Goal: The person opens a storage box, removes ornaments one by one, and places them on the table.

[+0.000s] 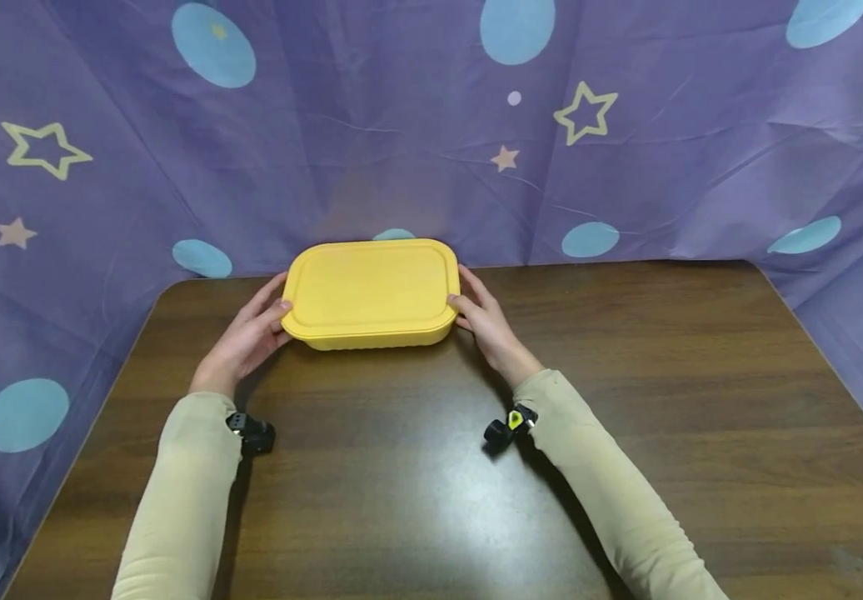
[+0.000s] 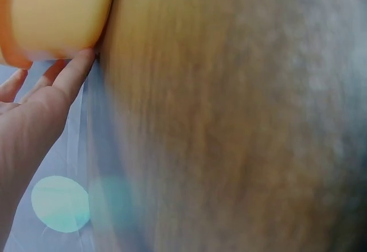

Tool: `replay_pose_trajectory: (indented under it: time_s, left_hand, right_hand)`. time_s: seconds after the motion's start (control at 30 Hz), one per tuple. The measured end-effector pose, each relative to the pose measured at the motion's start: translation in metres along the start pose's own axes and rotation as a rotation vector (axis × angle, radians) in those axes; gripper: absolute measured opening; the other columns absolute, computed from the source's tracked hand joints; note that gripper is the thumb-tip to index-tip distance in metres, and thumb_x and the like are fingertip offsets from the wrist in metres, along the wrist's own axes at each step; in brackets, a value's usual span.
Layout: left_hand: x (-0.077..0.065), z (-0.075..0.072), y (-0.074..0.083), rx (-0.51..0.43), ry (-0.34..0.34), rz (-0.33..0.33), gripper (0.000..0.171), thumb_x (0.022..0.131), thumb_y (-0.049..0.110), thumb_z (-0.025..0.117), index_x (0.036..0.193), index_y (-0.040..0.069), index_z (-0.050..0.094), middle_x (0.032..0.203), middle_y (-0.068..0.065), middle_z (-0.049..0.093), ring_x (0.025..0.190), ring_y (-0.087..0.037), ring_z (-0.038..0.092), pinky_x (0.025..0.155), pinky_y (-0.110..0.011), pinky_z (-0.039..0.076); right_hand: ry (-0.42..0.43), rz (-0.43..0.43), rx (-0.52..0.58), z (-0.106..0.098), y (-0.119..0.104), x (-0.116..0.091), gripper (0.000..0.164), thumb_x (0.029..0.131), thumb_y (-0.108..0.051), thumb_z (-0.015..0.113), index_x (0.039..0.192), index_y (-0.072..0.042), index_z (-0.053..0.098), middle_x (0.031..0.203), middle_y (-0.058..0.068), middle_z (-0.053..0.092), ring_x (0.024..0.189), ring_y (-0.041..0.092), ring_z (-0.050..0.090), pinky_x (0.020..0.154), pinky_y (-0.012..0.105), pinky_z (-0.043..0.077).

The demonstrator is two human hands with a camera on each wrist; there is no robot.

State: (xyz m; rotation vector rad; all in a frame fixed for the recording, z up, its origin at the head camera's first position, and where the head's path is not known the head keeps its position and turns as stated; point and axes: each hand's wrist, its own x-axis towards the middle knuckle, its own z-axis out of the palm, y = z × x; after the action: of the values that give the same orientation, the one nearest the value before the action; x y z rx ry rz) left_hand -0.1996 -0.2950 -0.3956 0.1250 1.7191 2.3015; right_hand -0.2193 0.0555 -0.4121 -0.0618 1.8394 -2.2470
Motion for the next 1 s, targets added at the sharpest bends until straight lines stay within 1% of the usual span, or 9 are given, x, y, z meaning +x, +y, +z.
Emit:
replay_pose_trajectory:
  time_s: [0.1,0.17,0.23,0.43,0.53,0.7,0.8,0.87,1.0]
  left_hand:
    - [0.001,0.000,-0.001,0.005,-0.007,0.005,0.063,0.105,0.008,0.040,0.157,0.012,0.004,0.149,-0.010,0.028,0.109,-0.008,0.055,0.086,-0.027,0.048]
    - [0.001,0.001,-0.002,0.014,-0.009,0.014,0.063,0.105,0.009,0.038,0.156,0.011,0.003,0.155,-0.011,0.016,0.113,-0.007,0.050,0.087,-0.027,0.047]
    - [0.001,0.003,-0.001,0.016,-0.007,0.027,0.062,0.105,0.009,0.038,0.156,0.010,0.003,0.156,-0.011,0.011,0.116,-0.007,0.047,0.088,-0.026,0.047]
    - [0.003,0.011,0.003,0.017,0.032,0.072,0.058,0.105,0.004,0.035,0.156,0.010,0.009,0.157,-0.011,0.012,0.116,-0.009,0.045,0.088,-0.024,0.046]
    - [0.003,0.017,0.007,0.066,0.086,0.089,0.058,0.104,0.004,0.038,0.156,0.012,0.015,0.155,-0.012,0.019,0.116,-0.010,0.045,0.086,-0.023,0.046]
    - [0.000,0.024,0.014,0.128,0.146,0.116,0.058,0.101,0.001,0.044,0.155,0.013,0.024,0.138,-0.008,0.033,0.113,-0.013,0.044,0.083,-0.022,0.047]
    - [-0.004,0.027,0.018,0.149,0.149,0.125,0.059,0.100,0.000,0.047,0.154,0.011,0.025,0.130,-0.005,0.034,0.110,-0.013,0.043,0.082,-0.021,0.049]
    - [-0.007,0.027,0.021,0.165,0.148,0.132,0.059,0.100,0.001,0.048,0.154,0.009,0.024,0.125,-0.005,0.036,0.108,-0.012,0.044,0.082,-0.021,0.049]
    - [-0.012,0.028,0.025,0.171,0.134,0.147,0.061,0.100,0.001,0.049,0.154,0.004,0.021,0.119,-0.005,0.040,0.106,-0.012,0.047,0.082,-0.021,0.048]
  right_hand:
    - [0.006,0.001,0.025,0.002,0.001,-0.002,0.064,0.096,-0.010,0.052,0.154,-0.020,0.027,0.155,0.008,0.028,0.126,0.027,0.044,0.104,0.045,0.035]
    - [0.012,0.003,0.037,0.002,0.001,-0.003,0.064,0.096,-0.010,0.051,0.155,-0.021,0.027,0.156,0.006,0.027,0.124,0.026,0.045,0.103,0.044,0.036]
    - [0.020,0.004,0.049,0.003,0.000,-0.004,0.064,0.096,-0.009,0.051,0.154,-0.023,0.027,0.157,0.005,0.026,0.123,0.026,0.046,0.103,0.044,0.037]
    - [0.029,-0.020,0.036,0.003,-0.004,-0.004,0.065,0.096,-0.006,0.051,0.154,-0.024,0.029,0.157,0.000,0.023,0.118,0.024,0.050,0.100,0.043,0.041]
    - [0.050,-0.092,-0.058,0.001,-0.007,-0.006,0.067,0.093,-0.004,0.054,0.153,-0.022,0.031,0.155,0.001,0.028,0.113,0.024,0.051,0.093,0.039,0.044]
    - [0.107,-0.213,-0.223,-0.001,-0.011,-0.011,0.071,0.086,-0.002,0.061,0.151,-0.018,0.037,0.145,0.013,0.037,0.109,0.024,0.044,0.084,0.029,0.039]
    - [0.107,-0.253,-0.225,-0.001,-0.011,-0.015,0.074,0.082,0.002,0.062,0.150,-0.015,0.038,0.134,0.017,0.039,0.094,0.020,0.046,0.079,0.024,0.039]
    - [0.105,-0.274,-0.211,0.001,-0.012,-0.019,0.075,0.080,0.005,0.062,0.149,-0.012,0.039,0.125,0.015,0.041,0.084,0.017,0.046,0.074,0.020,0.040]
    - [0.091,-0.307,-0.184,0.002,-0.012,-0.025,0.073,0.079,0.011,0.061,0.147,-0.007,0.041,0.115,0.013,0.043,0.079,0.014,0.045,0.070,0.017,0.040]
